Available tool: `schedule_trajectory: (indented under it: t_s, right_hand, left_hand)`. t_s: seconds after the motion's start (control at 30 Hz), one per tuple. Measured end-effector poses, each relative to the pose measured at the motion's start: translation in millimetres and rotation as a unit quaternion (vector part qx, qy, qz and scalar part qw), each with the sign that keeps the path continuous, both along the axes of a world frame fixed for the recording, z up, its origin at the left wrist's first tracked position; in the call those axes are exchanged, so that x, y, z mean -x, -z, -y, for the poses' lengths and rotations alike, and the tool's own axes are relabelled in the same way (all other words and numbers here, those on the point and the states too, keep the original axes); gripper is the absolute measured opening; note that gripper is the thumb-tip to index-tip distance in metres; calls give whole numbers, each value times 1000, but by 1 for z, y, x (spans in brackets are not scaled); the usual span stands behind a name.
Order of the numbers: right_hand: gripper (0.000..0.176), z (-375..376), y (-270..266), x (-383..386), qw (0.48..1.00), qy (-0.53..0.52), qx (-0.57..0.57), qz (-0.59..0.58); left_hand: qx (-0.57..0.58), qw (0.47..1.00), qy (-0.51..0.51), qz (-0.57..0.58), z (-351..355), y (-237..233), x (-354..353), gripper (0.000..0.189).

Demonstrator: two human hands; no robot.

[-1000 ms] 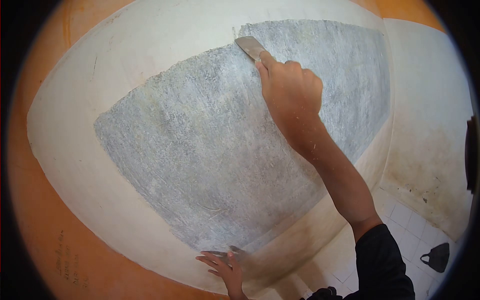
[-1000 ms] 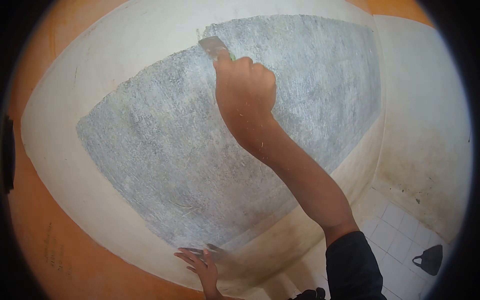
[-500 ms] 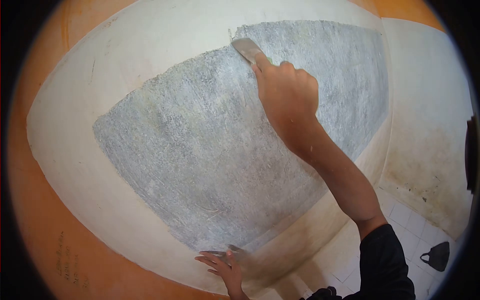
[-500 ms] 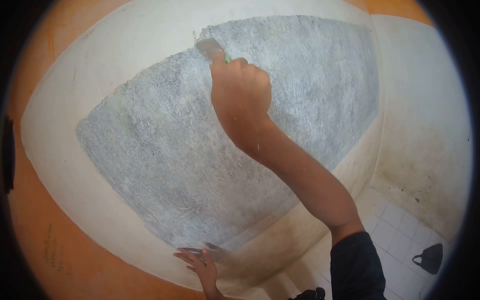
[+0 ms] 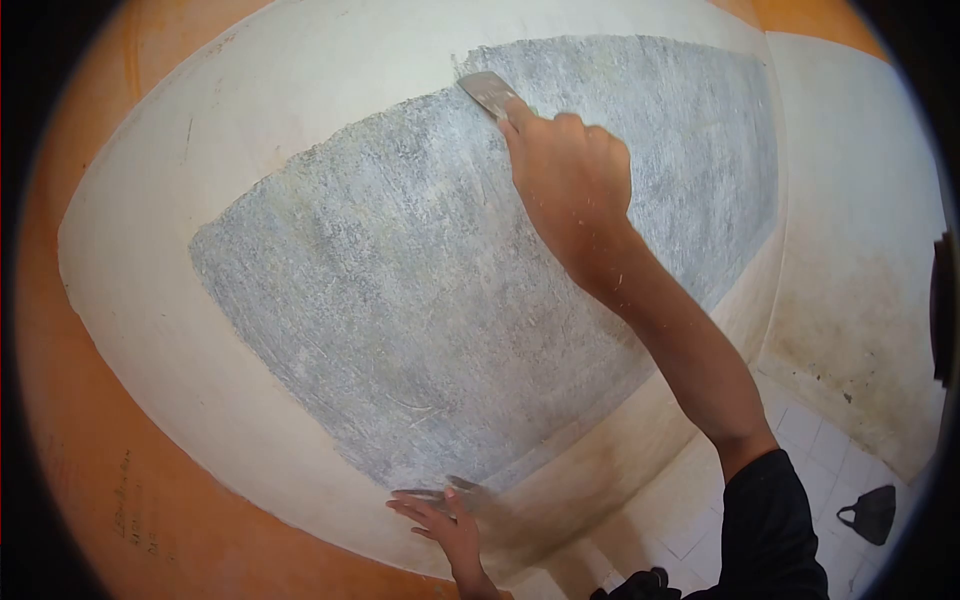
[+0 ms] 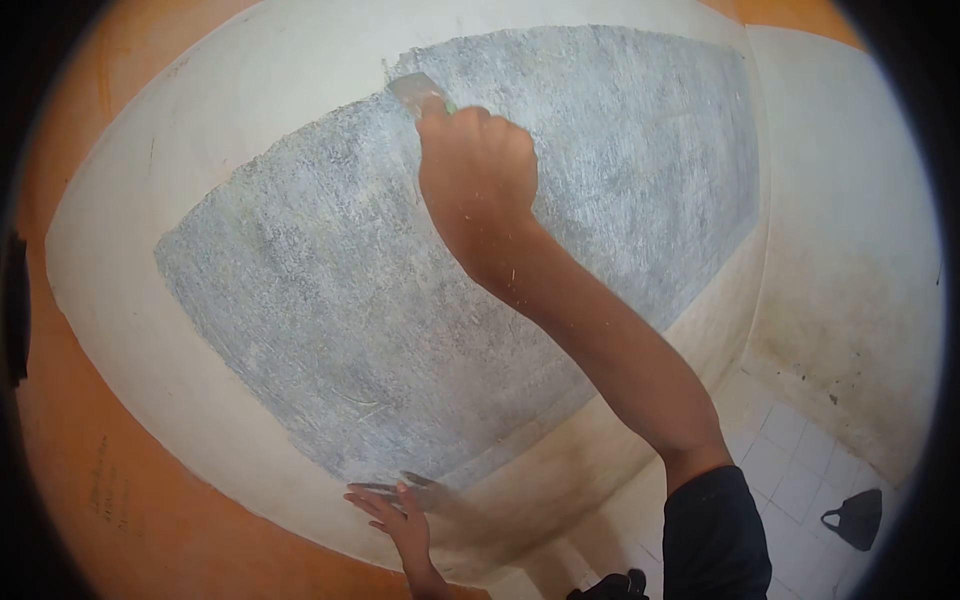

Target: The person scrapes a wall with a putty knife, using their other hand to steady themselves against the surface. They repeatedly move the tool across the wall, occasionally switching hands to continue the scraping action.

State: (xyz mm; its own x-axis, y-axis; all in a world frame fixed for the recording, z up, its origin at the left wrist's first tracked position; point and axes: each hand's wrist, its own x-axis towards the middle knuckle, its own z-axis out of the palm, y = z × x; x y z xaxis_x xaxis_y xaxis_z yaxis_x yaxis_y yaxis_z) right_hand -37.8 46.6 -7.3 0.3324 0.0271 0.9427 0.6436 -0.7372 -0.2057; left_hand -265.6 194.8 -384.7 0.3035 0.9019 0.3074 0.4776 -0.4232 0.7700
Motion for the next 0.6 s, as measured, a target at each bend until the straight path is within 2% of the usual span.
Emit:
schedule_trajectory:
  t_s: [0.07,0.1,0.17,0.23,0.3,0.37,0.4,0.47,0.5,0.57,0.6]
  right_hand:
    - [24,-4,-4,-1,1000,-5,11,-20]
    - [23,-9,-11,-2,1000,18,-2,4]
    - [23,-8,-9,-4,999,38,-10,20]
    - [22,-1,-5,-5,999,-19,-8,45]
    - [22,0,2,-6,999,-22,-8,40]
    - [22,2,-7,-7,999,-24,-9,44]
    - [22,3,-13,-7,999,-20,-2,44]
    - [23,6,-23,-9,999,-18,5,47]
    - [23,7,-22,-9,999,-25,13,44]
    - [23,9,-15,-8,999,-33,20,38]
    - [17,9,-9,-7,999,-39,19,23]
  left_hand:
    - [-34,994,-63,88,8,-9,-8,88]
    - [-33,993,-65,90,8,-17,-13,88]
    - [-207,971,-9,118,10,-38,-21,79]
    - [-243,959,21,145,21,-81,-29,73]
    - [-284,938,53,194,18,-119,-46,67]
    - [-403,908,47,104,2,-150,-57,60]
    - [-403,908,41,110,-5,-164,-62,60]
    - [-513,858,18,25,-20,-189,-74,54]
    - [-512,859,17,23,-27,-195,-80,54]
    - [-615,788,-17,6,-42,-200,-90,48]
    - [-617,786,-19,8,-49,-197,-92,48]
